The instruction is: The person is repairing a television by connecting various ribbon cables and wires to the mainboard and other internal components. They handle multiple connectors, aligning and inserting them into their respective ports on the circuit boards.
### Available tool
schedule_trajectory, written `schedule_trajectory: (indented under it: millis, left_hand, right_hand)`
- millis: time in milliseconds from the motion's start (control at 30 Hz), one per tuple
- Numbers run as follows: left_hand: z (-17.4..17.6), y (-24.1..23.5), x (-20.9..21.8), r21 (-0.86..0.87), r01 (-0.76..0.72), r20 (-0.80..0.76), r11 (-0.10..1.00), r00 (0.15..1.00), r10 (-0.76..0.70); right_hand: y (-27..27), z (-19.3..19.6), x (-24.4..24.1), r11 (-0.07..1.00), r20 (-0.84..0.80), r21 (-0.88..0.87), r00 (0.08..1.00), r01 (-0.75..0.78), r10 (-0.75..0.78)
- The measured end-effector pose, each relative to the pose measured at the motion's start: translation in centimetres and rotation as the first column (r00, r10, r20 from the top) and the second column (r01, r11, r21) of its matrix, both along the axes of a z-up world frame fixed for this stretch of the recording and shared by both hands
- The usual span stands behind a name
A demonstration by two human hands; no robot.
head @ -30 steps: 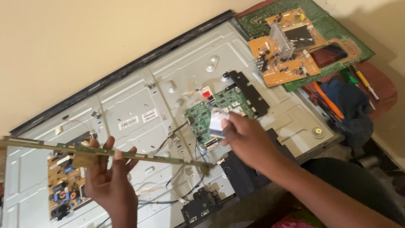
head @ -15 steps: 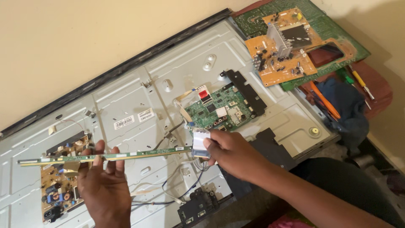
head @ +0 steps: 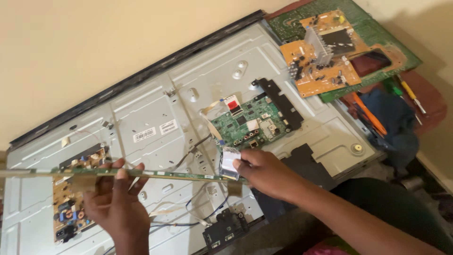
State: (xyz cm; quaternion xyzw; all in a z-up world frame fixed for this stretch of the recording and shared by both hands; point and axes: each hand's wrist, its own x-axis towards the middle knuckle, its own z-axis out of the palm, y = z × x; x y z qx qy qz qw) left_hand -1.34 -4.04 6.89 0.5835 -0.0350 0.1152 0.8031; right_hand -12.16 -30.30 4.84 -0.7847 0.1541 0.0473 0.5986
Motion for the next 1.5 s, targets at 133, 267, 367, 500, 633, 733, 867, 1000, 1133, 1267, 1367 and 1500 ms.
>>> schedule_trajectory:
  millis: [133, 267, 367, 500, 633, 733, 867, 1000, 1133, 1267, 1367, 1500]
  left_hand:
    - [-0.5, -0.5, -0.4, 0.233, -0.070, 0.155, 0.970, 0.987, 0.034]
    - [-0.5, -0.8, -0.8, 0.575, -0.195, 0.342, 0.795, 0.939, -0.017]
    - [-0.9, -1.1, -0.9, 0.625, -0.267, 0.404, 0.734, 0.915, -0.011]
    - [-0.6, -0.9, -0.5, 0.452, -0.184, 0.230, 0.873, 0.969, 0.085]
    - [-0.1, -0.6, 0.1, -0.002, -0.005, -0.070, 1.000, 0.998, 0.004]
    - [-0.2, -0.4, -0.2, 0.178, -0.055, 0.071, 0.983, 0.997, 0.043]
    - [-0.4, -0.4, -0.6, 0.511, -0.261, 0.347, 0.819, 0.934, 0.081]
    - [-0.7, -0.2, -0.2, 0.604, -0.423, 0.487, 0.675, 0.867, 0.107]
    - [-1.2, 0.5, 0.8, 0.609, -0.508, 0.575, 0.609, 0.812, 0.102]
    - [-1.5, 1.0, 1.7, 0.195, -0.210, 0.134, 0.958, 0.973, 0.186]
    - [-1.8, 1.9, 2.5, -0.148, -0.082, -0.145, 0.986, 0.988, 0.060]
    - [-1.8, 1.7, 1.8, -0.442, 0.025, -0.276, 0.897, 0.947, -0.162]
  right_hand:
    - [0.0, -1.1, -0.1, 0.986, -0.110, 0.154, 0.993, 0.062, -0.045]
    - [-0.2, -1.1, 0.2, 0.998, -0.198, -0.055, 0.979, 0.043, -0.053]
    - [-0.6, -1.7, 0.0, 0.997, -0.251, -0.038, 0.965, 0.063, -0.071]
    - [-1.5, -2.4, 0.2, 0.930, -0.022, -0.366, 0.999, -0.039, 0.033]
    - [-1.8, -3.1, 0.3, 0.936, 0.048, -0.350, 0.998, -0.030, 0.050]
    - [-1.5, -3.2, 0.2, 0.996, -0.149, 0.079, 0.988, 0.045, -0.033]
    - [-1.4, -2.1, 0.5, 0.976, -0.208, 0.202, 0.977, 0.078, -0.035]
    - [-1.0, -1.0, 0.5, 0.960, -0.303, 0.225, 0.948, 0.167, -0.094]
    - [-1.8, 0.2, 0.7, 0.948, -0.314, 0.249, 0.942, 0.200, -0.116]
    - [-3.9, 1.1, 0.7, 0.961, -0.241, 0.197, 0.960, 0.194, -0.144]
    - [-5.6, 1.1, 0.3, 0.987, -0.229, -0.107, 0.963, 0.122, -0.144]
    - [-6.8, 1.5, -0.4, 0.707, -0.084, -0.703, 0.996, -0.084, 0.035]
